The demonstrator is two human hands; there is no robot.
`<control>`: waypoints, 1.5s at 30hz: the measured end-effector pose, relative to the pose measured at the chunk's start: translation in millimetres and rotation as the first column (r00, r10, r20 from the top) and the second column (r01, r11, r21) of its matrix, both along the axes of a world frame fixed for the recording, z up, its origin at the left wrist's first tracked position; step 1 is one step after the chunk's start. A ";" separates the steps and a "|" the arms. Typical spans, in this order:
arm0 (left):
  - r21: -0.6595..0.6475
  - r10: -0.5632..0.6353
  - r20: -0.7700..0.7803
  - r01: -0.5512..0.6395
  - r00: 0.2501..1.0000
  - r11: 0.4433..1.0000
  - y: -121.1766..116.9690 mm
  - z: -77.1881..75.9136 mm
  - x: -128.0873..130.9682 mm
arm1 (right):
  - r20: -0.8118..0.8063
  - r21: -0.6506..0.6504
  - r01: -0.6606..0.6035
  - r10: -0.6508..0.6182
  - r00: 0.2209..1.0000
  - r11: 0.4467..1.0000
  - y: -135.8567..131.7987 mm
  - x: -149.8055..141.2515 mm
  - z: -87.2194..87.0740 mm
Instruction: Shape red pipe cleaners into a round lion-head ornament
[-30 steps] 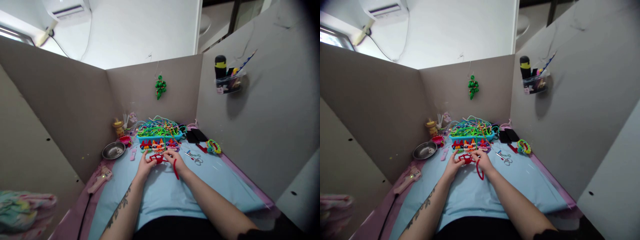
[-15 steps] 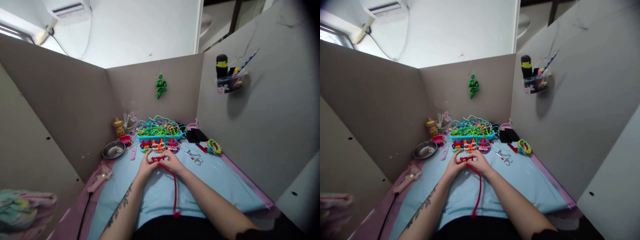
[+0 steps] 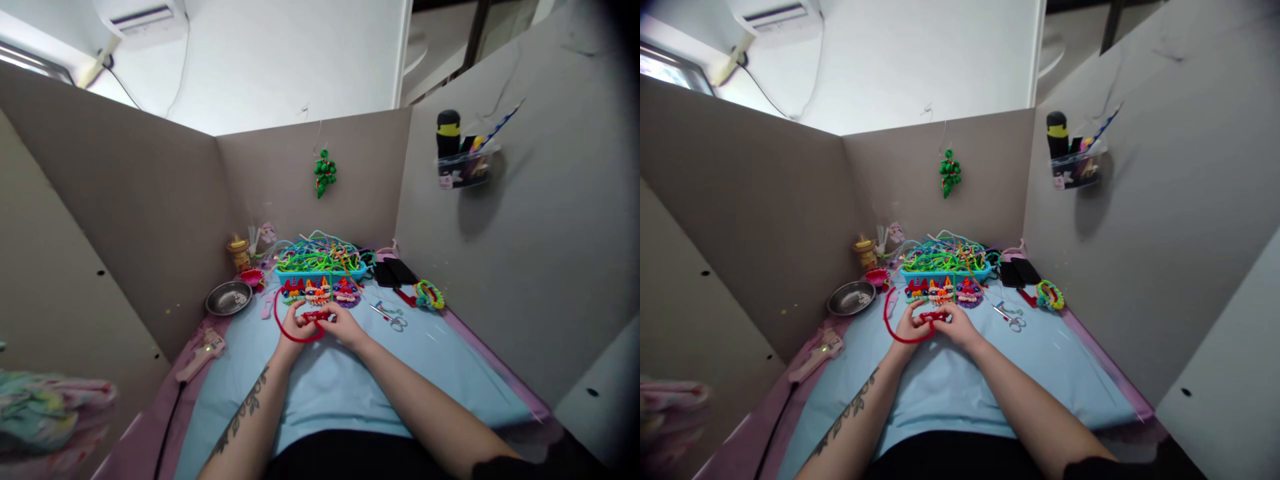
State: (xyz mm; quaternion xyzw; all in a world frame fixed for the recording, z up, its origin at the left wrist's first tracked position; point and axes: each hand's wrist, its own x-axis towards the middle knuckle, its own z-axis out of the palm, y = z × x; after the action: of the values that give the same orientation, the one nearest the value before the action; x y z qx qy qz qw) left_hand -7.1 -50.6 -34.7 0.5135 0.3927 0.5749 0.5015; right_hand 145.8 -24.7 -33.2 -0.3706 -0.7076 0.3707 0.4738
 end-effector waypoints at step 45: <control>0.105 0.194 -0.217 -0.175 0.957 0.979 -1.3 5.6 -2.0 | -0.518 -0.371 -0.239 0.014 0.855 0.897 9.4 6.5 2.4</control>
State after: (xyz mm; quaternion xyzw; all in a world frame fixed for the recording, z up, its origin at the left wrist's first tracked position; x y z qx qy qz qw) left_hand -9.1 -51.8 -29.2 0.5577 0.4686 0.5731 0.3754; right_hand 152.4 -15.2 -30.8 -0.3063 -0.4855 0.6295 0.5236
